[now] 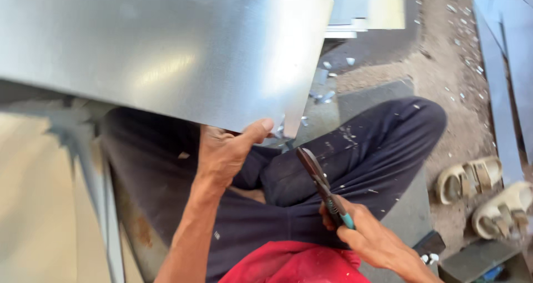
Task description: The person sits on the floor and uses a pair of snips to cut off small corner pieces and trim edges from several large metal sheets, one by one.
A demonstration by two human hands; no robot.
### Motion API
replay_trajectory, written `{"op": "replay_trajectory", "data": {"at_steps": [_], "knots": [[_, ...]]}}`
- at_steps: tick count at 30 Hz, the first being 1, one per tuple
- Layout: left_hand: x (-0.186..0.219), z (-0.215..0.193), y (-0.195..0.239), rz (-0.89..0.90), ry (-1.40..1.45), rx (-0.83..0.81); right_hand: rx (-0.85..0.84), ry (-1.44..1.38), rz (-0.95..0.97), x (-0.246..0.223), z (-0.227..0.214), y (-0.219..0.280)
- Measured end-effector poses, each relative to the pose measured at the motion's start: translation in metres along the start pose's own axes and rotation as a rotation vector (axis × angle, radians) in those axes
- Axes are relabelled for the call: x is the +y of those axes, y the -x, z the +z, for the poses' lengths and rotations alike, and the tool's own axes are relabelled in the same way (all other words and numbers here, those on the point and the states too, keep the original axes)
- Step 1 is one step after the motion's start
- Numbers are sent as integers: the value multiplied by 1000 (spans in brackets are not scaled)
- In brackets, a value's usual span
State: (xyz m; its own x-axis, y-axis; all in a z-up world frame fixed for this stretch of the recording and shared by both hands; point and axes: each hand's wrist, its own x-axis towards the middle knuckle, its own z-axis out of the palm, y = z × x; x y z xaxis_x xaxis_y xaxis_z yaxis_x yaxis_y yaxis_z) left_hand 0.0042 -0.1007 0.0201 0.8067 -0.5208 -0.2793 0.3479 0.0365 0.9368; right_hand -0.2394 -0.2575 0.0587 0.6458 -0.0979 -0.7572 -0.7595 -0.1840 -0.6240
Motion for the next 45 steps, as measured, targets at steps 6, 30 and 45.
{"op": "replay_trajectory", "data": {"at_steps": [6,30,45], "knots": [[-16,-27,52,-39,247,93,-135,159,43,-32,-11,-10],[-25,-28,64,42,119,31,-76,727,55,-39,-67,-35],[3,61,16,-28,385,-245,8,93,30,105,-7,-12]]}}
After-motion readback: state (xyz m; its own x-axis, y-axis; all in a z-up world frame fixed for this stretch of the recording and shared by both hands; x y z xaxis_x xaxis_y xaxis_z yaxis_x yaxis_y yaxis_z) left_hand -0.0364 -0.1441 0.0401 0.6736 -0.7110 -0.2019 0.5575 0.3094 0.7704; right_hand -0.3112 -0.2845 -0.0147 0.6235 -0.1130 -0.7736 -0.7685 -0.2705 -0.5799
